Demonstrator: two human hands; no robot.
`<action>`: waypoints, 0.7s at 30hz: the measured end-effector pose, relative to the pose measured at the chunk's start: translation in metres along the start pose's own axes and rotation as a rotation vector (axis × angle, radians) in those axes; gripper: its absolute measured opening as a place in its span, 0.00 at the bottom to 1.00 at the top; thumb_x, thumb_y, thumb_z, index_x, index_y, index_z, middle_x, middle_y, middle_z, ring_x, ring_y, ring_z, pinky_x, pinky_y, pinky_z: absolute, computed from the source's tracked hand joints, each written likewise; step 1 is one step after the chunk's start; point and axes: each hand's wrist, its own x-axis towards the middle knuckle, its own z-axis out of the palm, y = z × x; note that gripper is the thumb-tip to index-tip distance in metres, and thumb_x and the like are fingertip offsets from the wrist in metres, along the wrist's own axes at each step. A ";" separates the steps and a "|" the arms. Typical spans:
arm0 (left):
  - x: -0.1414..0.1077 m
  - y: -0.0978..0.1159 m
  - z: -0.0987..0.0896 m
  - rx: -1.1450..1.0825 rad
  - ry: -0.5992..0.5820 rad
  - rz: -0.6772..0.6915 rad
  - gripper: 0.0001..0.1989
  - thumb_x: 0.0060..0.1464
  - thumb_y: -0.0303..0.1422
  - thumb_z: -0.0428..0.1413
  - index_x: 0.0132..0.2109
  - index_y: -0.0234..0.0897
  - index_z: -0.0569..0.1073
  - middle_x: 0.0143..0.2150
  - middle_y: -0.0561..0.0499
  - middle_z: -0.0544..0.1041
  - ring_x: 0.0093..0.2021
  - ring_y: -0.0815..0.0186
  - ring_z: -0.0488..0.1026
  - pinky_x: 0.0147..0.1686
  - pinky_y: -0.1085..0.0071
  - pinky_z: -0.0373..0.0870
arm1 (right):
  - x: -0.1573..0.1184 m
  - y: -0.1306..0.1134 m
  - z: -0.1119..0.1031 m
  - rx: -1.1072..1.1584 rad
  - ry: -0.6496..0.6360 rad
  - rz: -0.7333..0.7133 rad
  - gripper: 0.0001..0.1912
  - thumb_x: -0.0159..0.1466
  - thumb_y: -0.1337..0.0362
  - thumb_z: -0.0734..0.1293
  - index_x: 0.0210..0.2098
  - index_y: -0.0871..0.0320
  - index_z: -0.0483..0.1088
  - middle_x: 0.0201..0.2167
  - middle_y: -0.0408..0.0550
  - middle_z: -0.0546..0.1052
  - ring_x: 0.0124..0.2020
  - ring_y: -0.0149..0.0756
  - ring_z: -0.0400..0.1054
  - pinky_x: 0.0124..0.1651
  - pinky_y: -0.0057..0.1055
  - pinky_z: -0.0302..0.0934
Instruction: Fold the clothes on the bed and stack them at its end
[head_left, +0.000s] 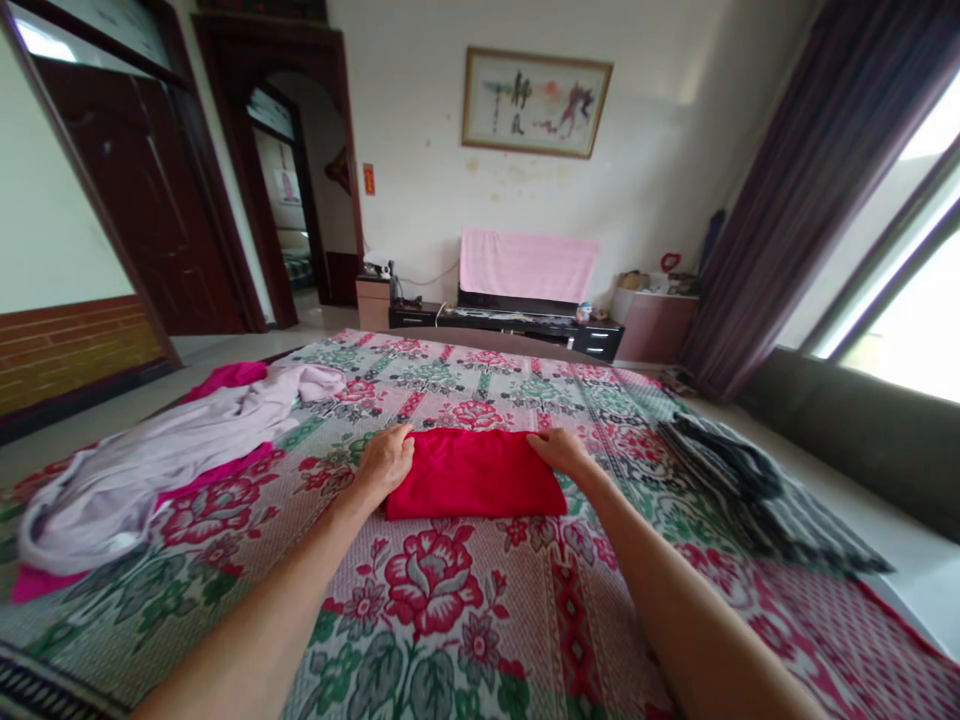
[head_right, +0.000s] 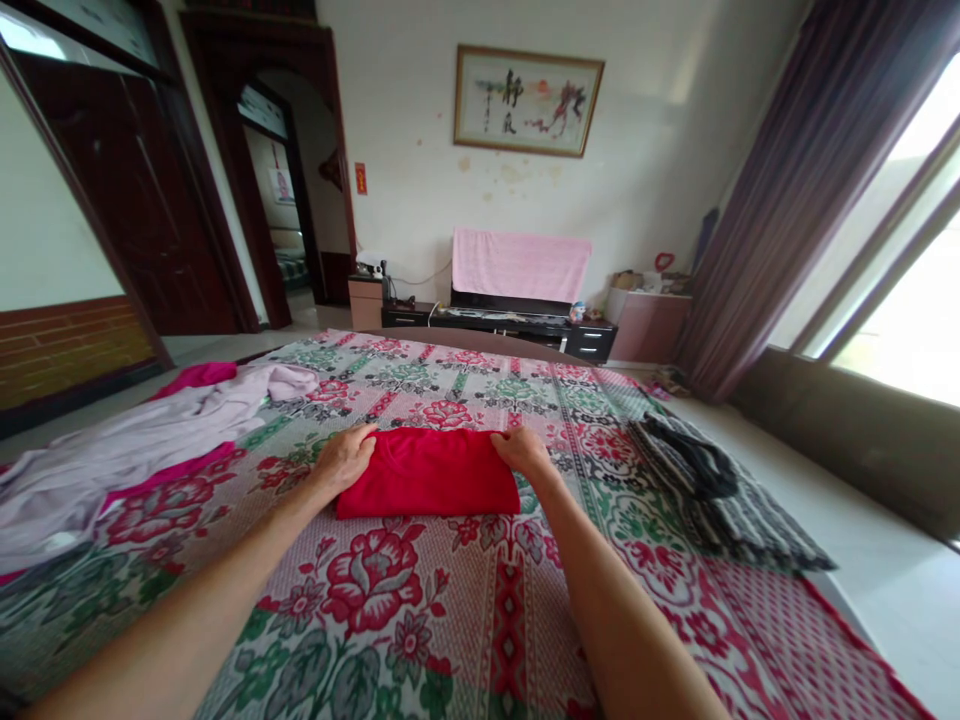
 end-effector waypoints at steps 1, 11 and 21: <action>0.000 -0.003 0.001 0.013 0.012 -0.008 0.20 0.58 0.28 0.45 0.54 0.33 0.73 0.54 0.43 0.76 0.56 0.63 0.71 0.59 0.70 0.61 | 0.000 -0.001 0.002 -0.001 -0.003 -0.002 0.19 0.63 0.57 0.59 0.33 0.58 0.80 0.30 0.51 0.80 0.33 0.36 0.72 0.31 0.25 0.56; -0.001 -0.014 0.001 0.169 0.032 -0.014 0.15 0.57 0.33 0.47 0.41 0.35 0.78 0.43 0.43 0.78 0.49 0.60 0.72 0.55 0.69 0.62 | -0.010 -0.009 0.000 0.000 0.003 0.017 0.18 0.62 0.57 0.60 0.42 0.53 0.79 0.39 0.52 0.81 0.42 0.42 0.74 0.37 0.28 0.60; -0.002 -0.013 0.003 0.084 0.033 -0.073 0.14 0.56 0.34 0.49 0.44 0.39 0.77 0.52 0.46 0.77 0.55 0.61 0.70 0.57 0.69 0.61 | -0.006 -0.010 0.009 0.011 0.067 -0.039 0.15 0.60 0.61 0.61 0.38 0.57 0.79 0.38 0.54 0.80 0.41 0.40 0.73 0.40 0.27 0.60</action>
